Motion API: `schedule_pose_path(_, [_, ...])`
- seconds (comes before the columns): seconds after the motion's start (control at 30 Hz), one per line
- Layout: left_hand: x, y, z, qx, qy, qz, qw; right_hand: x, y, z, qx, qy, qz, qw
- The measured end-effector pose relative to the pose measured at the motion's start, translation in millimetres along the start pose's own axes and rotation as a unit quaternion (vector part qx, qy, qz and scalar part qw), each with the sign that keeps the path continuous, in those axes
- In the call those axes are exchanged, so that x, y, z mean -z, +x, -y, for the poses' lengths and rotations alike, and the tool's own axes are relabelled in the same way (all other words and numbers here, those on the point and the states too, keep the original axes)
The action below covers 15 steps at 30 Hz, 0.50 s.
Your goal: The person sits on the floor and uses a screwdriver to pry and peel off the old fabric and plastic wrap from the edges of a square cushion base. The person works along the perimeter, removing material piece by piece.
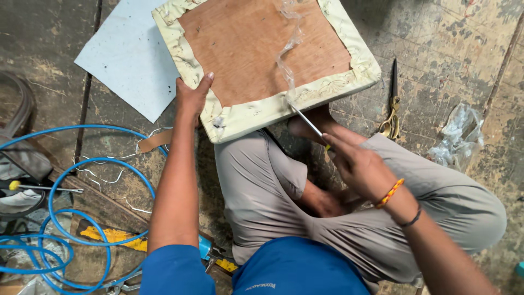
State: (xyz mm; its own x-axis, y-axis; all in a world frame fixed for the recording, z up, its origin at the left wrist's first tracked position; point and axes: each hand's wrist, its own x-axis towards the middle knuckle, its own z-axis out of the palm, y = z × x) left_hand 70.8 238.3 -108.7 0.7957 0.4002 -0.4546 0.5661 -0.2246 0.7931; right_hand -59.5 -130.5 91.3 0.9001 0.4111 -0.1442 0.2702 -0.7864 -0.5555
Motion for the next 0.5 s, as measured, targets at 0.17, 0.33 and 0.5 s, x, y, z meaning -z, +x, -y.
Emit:
schedule_pose_path(0.17, [0.5, -0.6, -1.7, -0.014, -0.025, 0.005, 1.0, 44.4, 41.4, 13.7, -0.291, -0.067, 0.273, 0.914])
schedule_pose_path(0.33, [1.3, 2.4, 1.2, -0.013, -0.07, 0.024, 0.997, 46.6, 52.4, -2.2, -0.145, -0.034, 0.215, 0.965])
schedule_pose_path(0.5, [1.4, 4.2, 1.2, -0.051, -0.052, 0.015, 0.997, -35.0, 4.7, 2.7, -0.099, -0.117, 0.084, 0.985])
